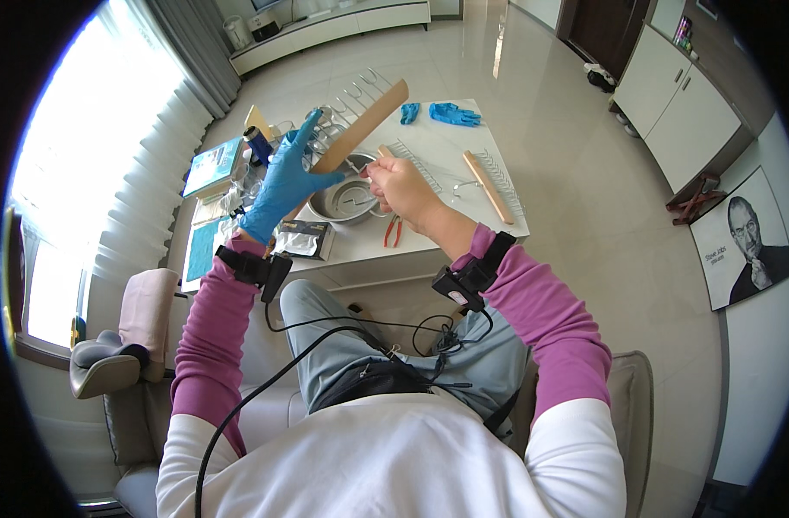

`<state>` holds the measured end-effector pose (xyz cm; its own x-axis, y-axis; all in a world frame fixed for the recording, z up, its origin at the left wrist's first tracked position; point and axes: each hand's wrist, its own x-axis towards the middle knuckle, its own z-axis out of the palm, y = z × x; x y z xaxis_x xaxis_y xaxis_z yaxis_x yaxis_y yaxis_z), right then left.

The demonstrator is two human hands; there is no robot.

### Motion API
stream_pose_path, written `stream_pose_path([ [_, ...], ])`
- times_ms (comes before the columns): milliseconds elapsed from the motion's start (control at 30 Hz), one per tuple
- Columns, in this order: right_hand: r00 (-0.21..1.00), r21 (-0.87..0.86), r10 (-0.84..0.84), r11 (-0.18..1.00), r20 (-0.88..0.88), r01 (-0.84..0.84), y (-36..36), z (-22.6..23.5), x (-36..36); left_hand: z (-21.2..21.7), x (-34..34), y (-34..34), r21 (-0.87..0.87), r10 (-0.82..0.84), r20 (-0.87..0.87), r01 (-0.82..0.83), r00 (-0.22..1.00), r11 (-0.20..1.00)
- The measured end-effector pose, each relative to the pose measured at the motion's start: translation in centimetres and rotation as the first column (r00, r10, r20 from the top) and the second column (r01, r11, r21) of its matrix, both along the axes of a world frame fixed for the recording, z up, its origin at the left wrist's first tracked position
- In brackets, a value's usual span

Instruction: The person assembles a wooden rack with metal wire hooks. They insert each hook into pre-drilled holes on the wooden base, then bend the wire to secure it in place. The person handles multiple hooks and two wooden racks, placing completed racks on the table.

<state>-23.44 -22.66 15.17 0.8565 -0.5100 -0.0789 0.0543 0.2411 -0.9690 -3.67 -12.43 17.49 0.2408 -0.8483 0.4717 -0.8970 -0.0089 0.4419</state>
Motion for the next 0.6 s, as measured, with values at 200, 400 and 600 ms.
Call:
stream_pose_path([
  [200, 0.992, 0.384, 0.118, 0.915, 0.037, -0.123, -0.8, 0.3, -0.2, -0.6, 0.2, 0.0, -0.081, -0.099, -0.001, 0.098, 0.995, 0.992],
  [400, 0.983, 0.608, 0.166, 0.773, 0.079, -0.180, -1.3, -0.4, -0.2, -0.9, 0.1, 0.4, -0.070, -0.112, -0.049, 0.108, 0.993, 0.992],
  [600, 0.962, 0.667, 0.217, 0.694, 0.167, -0.272, -1.6, -0.9, 0.0, -0.9, 0.0, 0.7, -0.060, -0.108, -0.090, 0.102, 0.990, 0.993],
])
